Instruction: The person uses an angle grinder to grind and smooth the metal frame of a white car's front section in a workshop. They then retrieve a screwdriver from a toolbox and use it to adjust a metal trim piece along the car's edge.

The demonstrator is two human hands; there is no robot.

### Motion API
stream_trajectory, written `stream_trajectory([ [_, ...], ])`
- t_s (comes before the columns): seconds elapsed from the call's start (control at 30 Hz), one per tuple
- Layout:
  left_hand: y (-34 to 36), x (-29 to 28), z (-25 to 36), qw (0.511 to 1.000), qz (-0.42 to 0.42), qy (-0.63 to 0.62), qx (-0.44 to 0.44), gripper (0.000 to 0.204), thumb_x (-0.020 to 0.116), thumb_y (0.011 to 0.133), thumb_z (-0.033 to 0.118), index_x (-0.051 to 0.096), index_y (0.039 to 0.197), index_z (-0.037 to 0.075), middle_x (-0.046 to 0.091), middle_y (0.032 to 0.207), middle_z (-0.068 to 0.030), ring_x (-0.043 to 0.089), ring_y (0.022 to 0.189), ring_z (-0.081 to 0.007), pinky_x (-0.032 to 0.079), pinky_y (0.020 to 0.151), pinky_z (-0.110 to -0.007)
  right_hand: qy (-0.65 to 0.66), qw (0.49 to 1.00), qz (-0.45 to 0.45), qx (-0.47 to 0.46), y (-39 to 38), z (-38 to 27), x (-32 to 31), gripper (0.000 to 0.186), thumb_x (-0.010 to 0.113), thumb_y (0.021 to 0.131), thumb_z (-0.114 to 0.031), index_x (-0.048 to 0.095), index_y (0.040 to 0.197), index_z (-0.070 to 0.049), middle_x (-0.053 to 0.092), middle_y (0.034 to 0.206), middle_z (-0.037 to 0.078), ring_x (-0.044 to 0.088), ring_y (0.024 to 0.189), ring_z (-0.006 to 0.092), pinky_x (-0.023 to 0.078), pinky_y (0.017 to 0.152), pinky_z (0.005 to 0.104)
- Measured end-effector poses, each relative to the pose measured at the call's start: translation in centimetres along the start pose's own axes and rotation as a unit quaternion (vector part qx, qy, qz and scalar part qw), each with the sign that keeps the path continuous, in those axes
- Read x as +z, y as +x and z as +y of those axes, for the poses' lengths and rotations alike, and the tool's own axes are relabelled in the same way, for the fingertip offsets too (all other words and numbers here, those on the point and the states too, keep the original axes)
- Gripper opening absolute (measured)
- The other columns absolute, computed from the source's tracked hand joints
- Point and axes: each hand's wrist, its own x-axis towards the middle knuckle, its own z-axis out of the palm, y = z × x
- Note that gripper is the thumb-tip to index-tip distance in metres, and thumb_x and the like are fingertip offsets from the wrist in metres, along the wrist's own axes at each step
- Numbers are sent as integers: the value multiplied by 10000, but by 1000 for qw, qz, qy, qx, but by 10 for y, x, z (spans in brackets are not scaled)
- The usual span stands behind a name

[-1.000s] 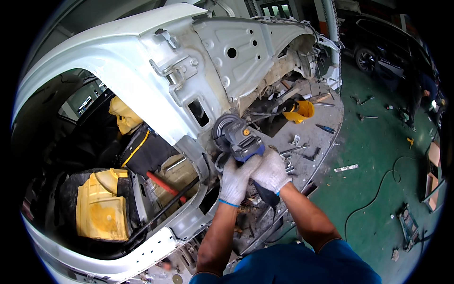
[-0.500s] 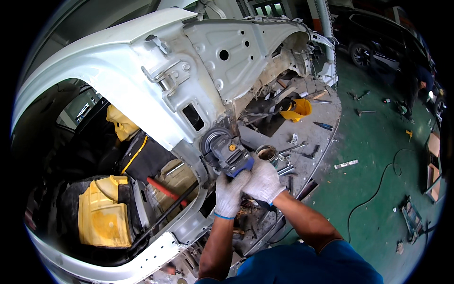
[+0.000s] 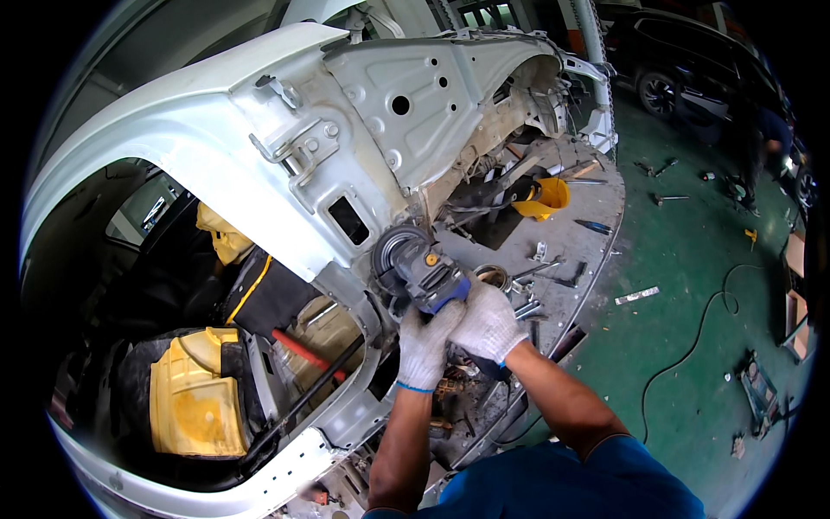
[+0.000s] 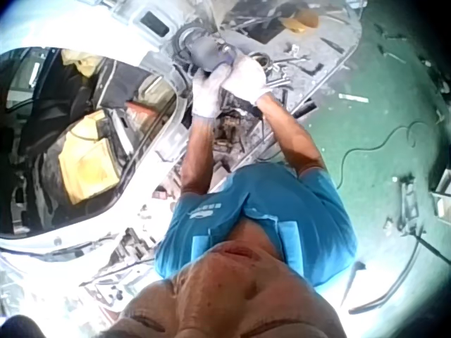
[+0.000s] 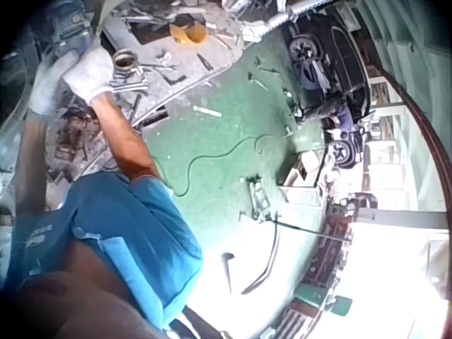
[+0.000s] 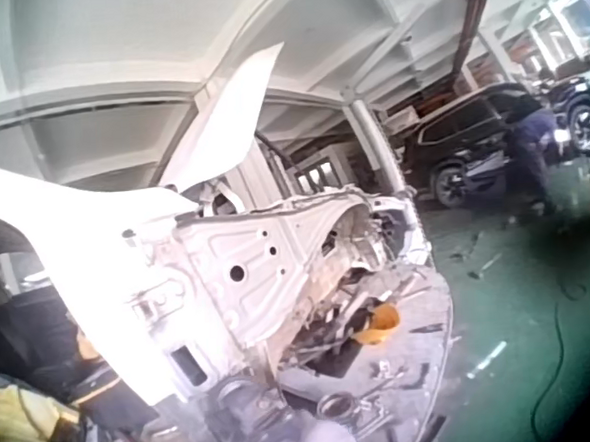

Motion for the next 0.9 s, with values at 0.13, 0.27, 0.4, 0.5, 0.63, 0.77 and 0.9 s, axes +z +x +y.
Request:
stream_trajectory([
  [0.13,11,9,2,999,-7,-30,-32,523,808,882,183,611,1319,-25,672,1240,-92,632,1086,-171,498,995,-336,4,1000,-8,7,10,5,-8,570,717,786,-400,607,1150,25,702,971,302,684,978,478,563,855,519],
  [0.27,15,20,9,997,-12,-71,-28,525,796,895,175,598,1337,-27,663,1249,-97,629,1106,-179,494,1008,-343,-43,997,-58,34,12,-22,-40,586,712,780,-443,622,1121,25,699,978,314,684,978,482,561,859,522],
  [0.4,15,29,12,990,-25,-138,-25,531,785,899,154,584,1353,-32,649,1284,-99,623,1143,-189,479,1041,-351,-81,997,-12,17,15,-25,-45,569,721,763,-429,626,1091,26,703,938,310,698,942,474,566,839,528],
  [0.5,17,33,14,987,-31,-157,-27,537,780,900,143,574,1365,-32,643,1298,-99,619,1161,-192,474,1055,-359,-121,992,-17,26,17,-31,-51,556,722,755,-413,625,1083,25,707,903,297,705,915,469,568,822,534],
  [0.63,15,34,10,984,-28,-173,-18,536,773,904,135,569,1371,-30,642,1298,-99,617,1165,-191,477,1055,-364,-126,992,-17,21,15,-32,-51,545,717,755,-403,620,1082,21,708,881,292,707,905,469,569,814,540],
  [0.77,10,26,3,986,-14,-164,-22,521,762,908,123,570,1367,-31,643,1292,-99,620,1160,-193,478,1054,-365,-92,996,-12,15,11,-26,-42,542,717,755,-404,610,1077,19,705,878,299,708,898,470,569,815,542],
  [0.9,3,19,-1,989,-17,-150,-12,502,708,957,111,516,1387,-63,630,1325,-157,635,1199,-245,508,1058,-403,-112,992,-48,45,4,-36,-44,532,725,753,-371,615,1114,4,698,912,313,687,934,488,558,824,546],
])
